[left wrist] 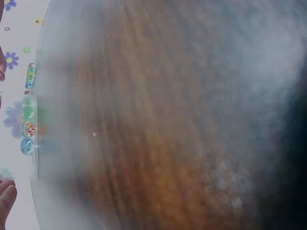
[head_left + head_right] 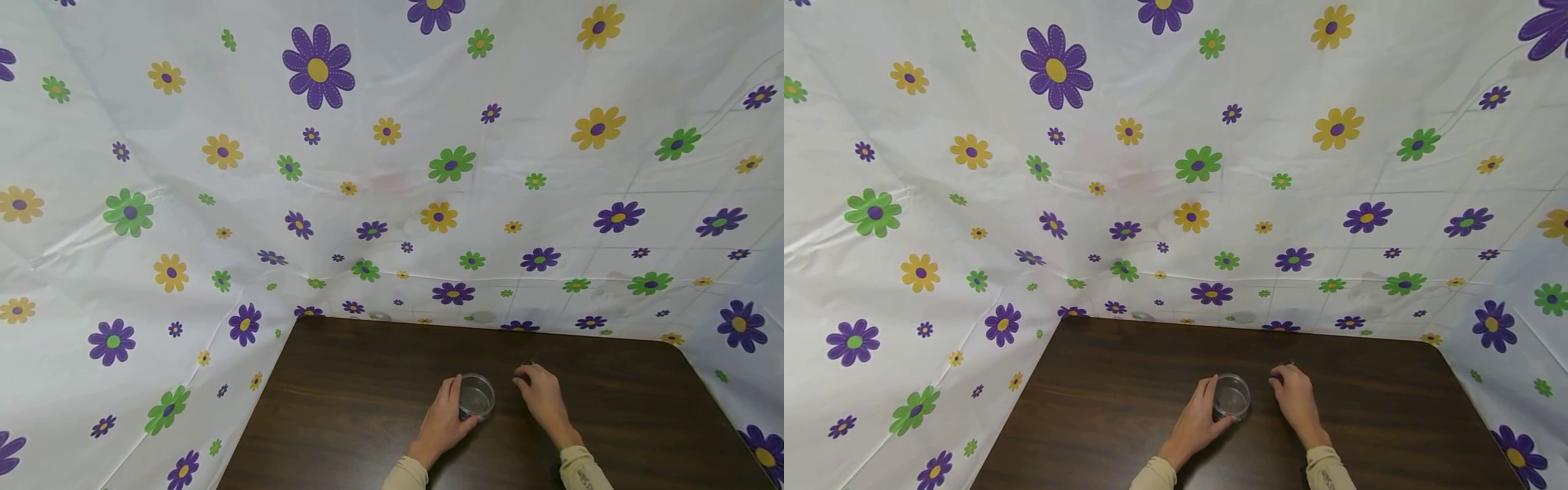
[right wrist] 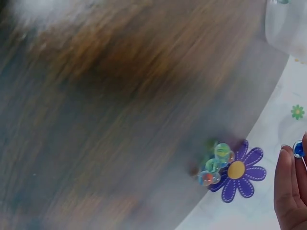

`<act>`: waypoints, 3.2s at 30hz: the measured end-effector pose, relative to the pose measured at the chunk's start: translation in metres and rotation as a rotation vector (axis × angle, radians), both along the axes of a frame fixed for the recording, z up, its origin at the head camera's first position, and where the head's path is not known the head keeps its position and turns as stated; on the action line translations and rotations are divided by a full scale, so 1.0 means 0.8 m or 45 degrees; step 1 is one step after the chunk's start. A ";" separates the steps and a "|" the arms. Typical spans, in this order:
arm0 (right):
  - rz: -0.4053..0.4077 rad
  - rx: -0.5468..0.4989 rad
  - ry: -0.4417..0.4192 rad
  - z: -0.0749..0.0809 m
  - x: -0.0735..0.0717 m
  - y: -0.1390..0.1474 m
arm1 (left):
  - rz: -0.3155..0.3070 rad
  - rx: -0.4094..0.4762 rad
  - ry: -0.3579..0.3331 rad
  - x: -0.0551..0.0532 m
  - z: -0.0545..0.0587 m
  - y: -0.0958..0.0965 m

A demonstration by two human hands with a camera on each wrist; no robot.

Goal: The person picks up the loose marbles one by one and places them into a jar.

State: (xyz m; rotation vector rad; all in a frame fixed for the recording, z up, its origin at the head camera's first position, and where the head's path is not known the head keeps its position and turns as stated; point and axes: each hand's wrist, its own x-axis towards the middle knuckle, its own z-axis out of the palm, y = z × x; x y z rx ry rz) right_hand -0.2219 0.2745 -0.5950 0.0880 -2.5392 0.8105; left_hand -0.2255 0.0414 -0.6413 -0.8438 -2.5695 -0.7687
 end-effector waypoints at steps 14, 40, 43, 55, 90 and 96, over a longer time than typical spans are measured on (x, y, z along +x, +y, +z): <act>0.041 -0.021 0.035 0.011 0.002 -0.034 | -0.009 0.008 0.021 0.000 -0.001 0.000; 0.123 -0.025 0.044 0.017 -0.001 -0.056 | -0.032 0.009 0.042 -0.003 -0.004 0.000; 0.120 -0.014 0.069 0.015 -0.003 -0.056 | -0.030 -0.001 0.056 -0.003 -0.002 0.000; 0.098 -0.005 0.086 0.016 0.000 -0.052 | -0.027 -0.001 0.053 -0.002 -0.001 0.000; -0.114 0.052 -0.019 -0.016 0.008 0.022 | -0.012 -0.002 0.047 -0.002 -0.004 0.000; -0.131 0.069 -0.074 -0.024 0.006 0.033 | -0.019 -0.002 0.044 -0.001 -0.005 -0.001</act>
